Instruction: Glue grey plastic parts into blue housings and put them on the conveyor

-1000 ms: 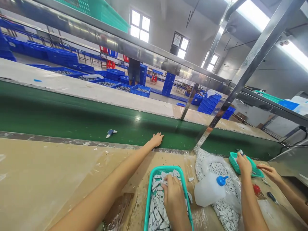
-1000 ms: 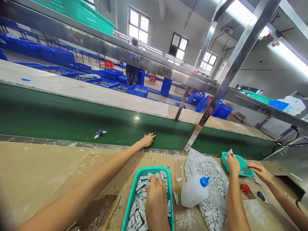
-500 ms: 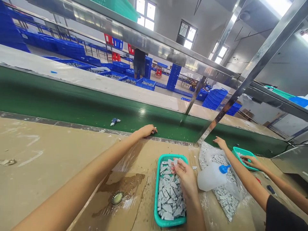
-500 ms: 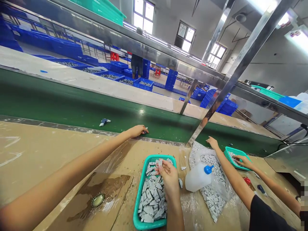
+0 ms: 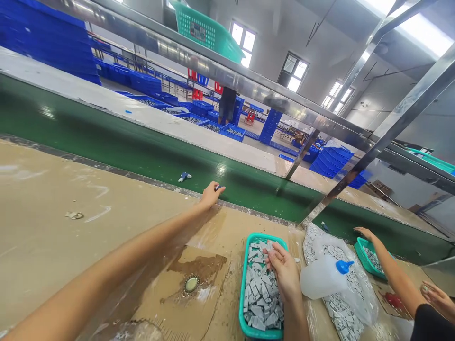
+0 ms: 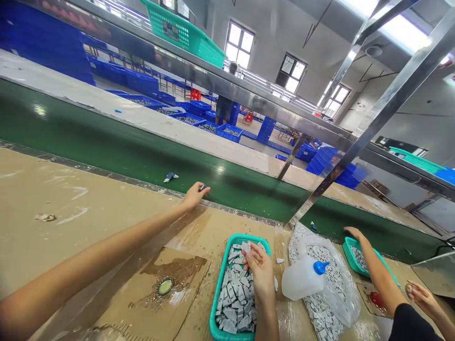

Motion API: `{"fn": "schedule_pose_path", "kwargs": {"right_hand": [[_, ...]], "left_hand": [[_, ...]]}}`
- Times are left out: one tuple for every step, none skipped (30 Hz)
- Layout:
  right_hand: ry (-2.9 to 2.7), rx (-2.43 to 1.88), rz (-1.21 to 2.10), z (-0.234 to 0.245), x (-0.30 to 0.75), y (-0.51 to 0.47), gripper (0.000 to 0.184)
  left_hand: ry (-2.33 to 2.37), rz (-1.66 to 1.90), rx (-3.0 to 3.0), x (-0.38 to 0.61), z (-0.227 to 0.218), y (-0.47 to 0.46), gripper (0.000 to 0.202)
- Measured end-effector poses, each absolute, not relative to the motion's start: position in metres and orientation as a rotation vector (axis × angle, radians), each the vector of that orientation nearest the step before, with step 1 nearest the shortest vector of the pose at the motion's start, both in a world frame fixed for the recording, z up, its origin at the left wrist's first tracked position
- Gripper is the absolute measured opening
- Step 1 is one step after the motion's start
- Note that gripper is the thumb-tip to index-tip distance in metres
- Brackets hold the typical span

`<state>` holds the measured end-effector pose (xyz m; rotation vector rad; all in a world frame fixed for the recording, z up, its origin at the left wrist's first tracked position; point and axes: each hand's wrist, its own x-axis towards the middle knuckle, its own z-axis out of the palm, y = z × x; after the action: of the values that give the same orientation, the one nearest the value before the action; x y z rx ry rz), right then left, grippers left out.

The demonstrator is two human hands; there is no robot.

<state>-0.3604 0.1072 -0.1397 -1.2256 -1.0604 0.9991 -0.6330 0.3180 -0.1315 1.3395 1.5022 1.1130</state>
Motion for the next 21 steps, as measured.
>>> {"fn": "schedule_pose_path", "kwargs": {"right_hand": [[-1.064, -1.231, 0.998, -0.138, -0.360, 0.107, 0.065], [-1.067, -1.237, 0.998, -0.137, -0.360, 0.107, 0.064], [-1.071, -1.242, 0.996, -0.134, -0.360, 0.107, 0.063], [-1.077, -1.245, 0.982, -0.131, -0.361, 0.106, 0.061], [-1.086, -1.246, 0.968, -0.127, -0.362, 0.104, 0.059], [-1.099, -1.246, 0.955, -0.123, -0.365, 0.102, 0.056], [-1.116, -1.244, 0.945, -0.119, -0.369, 0.098, 0.053], [-1.134, -1.241, 0.936, -0.115, -0.375, 0.093, 0.049], [-1.152, -1.238, 0.933, -0.111, -0.382, 0.088, 0.044], [-1.185, -1.234, 0.937, -0.109, -0.392, 0.081, 0.039], [-1.239, -1.228, 0.945, -0.108, -0.403, 0.075, 0.034], [-1.304, -1.219, 0.957, -0.108, -0.416, 0.068, 0.029], [-1.376, -1.206, 0.970, -0.110, -0.429, 0.062, 0.027], [-1.436, -1.193, 0.978, -0.114, -0.442, 0.057, 0.027], [-1.480, -1.182, 0.978, -0.119, -0.454, 0.053, 0.028], [-1.514, -1.177, 0.968, -0.125, -0.464, 0.050, 0.029], [-1.541, -1.175, 0.944, -0.131, -0.473, 0.047, 0.028], [-1.575, -1.172, 0.902, -0.137, -0.480, 0.046, 0.025], [-1.613, -1.164, 0.842, -0.142, -0.485, 0.045, 0.023], [-1.651, -1.152, 0.774, -0.146, -0.488, 0.045, 0.021], [-1.682, -1.140, 0.710, -0.149, -0.490, 0.045, 0.022]], "left_hand": [[1.452, 1.110, 1.236, -0.636, -0.131, 0.306, 0.022], [1.391, 1.093, 1.142, -0.640, -0.130, 0.292, 0.019], [1.323, 1.070, 1.057, -0.645, -0.130, 0.276, 0.016], [1.260, 1.049, 0.979, -0.651, -0.129, 0.258, 0.016], [1.200, 1.034, 0.910, -0.658, -0.128, 0.239, 0.016], [1.151, 1.024, 0.847, -0.666, -0.127, 0.220, 0.016], [1.111, 1.020, 0.792, -0.674, -0.126, 0.203, 0.016], [1.081, 1.018, 0.750, -0.682, -0.125, 0.187, 0.015], [1.058, 1.020, 0.710, -0.689, -0.124, 0.174, 0.015], [1.036, 1.027, 0.665, -0.696, -0.123, 0.164, 0.016], [1.019, 1.042, 0.614, -0.702, -0.121, 0.157, 0.017], [1.002, 1.064, 0.558, -0.706, -0.120, 0.152, 0.018], [0.989, 1.091, 0.500, -0.710, -0.118, 0.148, 0.020], [0.979, 1.124, 0.446, -0.713, -0.117, 0.147, 0.022], [0.974, 1.154, 0.402, -0.715, -0.116, 0.146, 0.024], [0.968, 1.178, 0.377, -0.716, -0.115, 0.145, 0.025], [0.958, 1.194, 0.360, -0.716, -0.115, 0.145, 0.026], [0.943, 1.199, 0.351, -0.717, -0.115, 0.145, 0.026], [0.928, 1.201, 0.345, -0.717, -0.116, 0.144, 0.026], [0.913, 1.198, 0.342, -0.717, -0.118, 0.144, 0.025], [0.902, 1.192, 0.341, -0.717, -0.120, 0.143, 0.025]]}}
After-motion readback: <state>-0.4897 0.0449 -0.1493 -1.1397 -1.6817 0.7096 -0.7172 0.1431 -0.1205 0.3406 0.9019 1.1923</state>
